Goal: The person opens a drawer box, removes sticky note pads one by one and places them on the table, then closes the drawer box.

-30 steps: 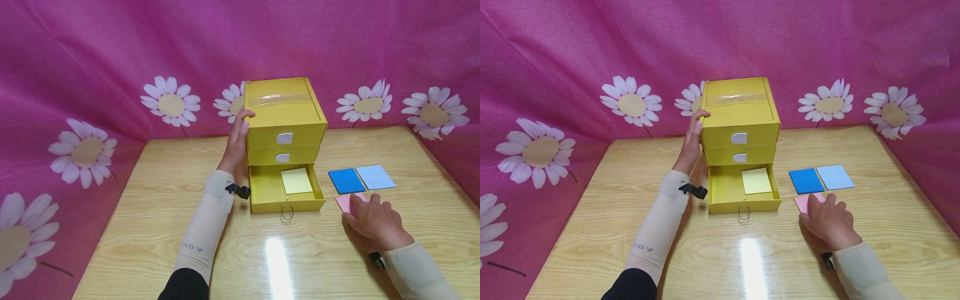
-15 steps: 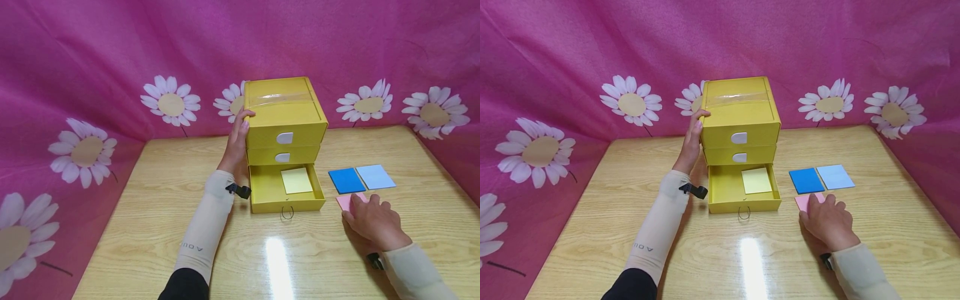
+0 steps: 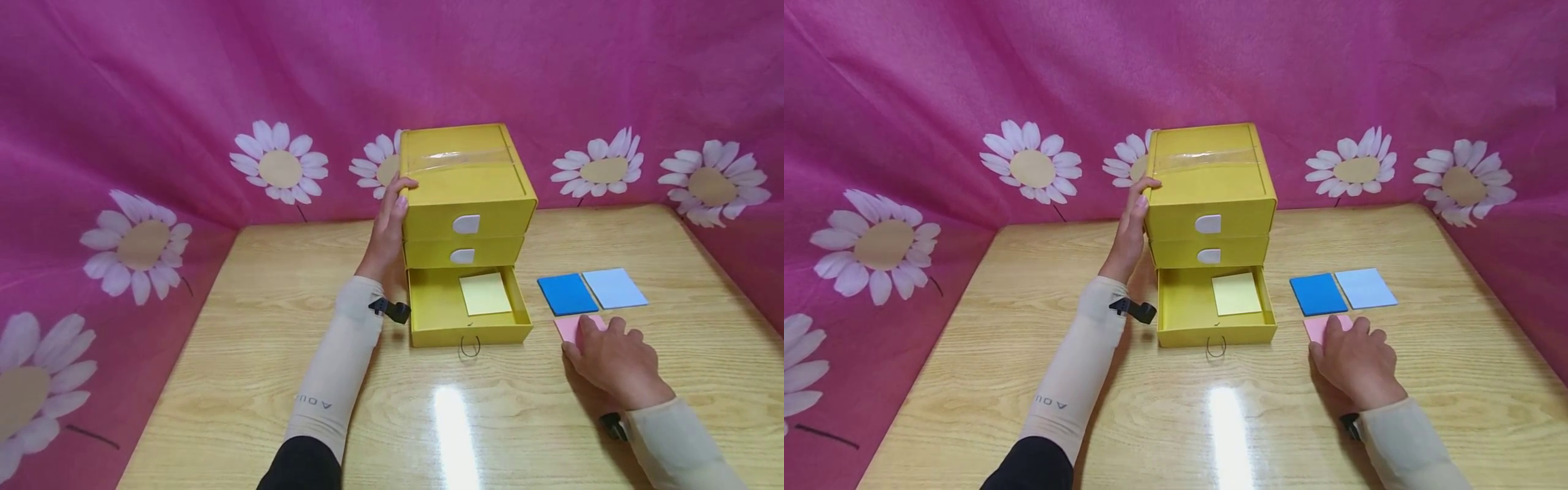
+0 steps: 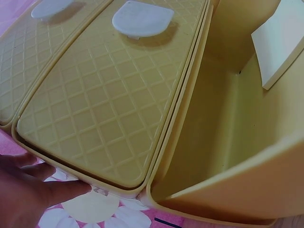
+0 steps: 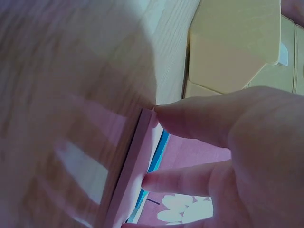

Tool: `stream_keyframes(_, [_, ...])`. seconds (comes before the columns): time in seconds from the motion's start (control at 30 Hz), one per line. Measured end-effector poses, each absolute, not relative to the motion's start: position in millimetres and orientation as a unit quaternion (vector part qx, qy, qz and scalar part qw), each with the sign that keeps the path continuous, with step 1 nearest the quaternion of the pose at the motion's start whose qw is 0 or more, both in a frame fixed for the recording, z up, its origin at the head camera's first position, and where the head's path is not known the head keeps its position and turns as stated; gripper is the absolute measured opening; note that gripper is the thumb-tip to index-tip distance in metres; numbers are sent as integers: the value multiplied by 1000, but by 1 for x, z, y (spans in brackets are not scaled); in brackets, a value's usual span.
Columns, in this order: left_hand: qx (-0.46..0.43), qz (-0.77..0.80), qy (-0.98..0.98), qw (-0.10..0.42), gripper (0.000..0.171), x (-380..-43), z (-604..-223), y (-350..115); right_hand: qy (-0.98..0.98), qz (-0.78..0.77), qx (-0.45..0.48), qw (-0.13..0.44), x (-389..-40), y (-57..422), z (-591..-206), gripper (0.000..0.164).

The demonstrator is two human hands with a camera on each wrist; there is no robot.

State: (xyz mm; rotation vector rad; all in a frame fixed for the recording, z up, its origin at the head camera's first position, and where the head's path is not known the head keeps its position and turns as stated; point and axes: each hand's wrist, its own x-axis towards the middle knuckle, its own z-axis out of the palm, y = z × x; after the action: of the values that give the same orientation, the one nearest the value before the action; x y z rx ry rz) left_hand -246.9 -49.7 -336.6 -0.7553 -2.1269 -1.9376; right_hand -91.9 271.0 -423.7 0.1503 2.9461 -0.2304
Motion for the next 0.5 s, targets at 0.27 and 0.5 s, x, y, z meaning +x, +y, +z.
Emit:
stream_keyframes(0.27, [-263, -659, -700, 79, 41, -247, -335, -49, 991, -83, 57, 85, -92, 273, -424, 43])
stream_keyframes(0.5, [-255, -629, -729, 96, 41, -244, -334, -50, 990, -87, 57, 96, -91, 275, -423, 48])
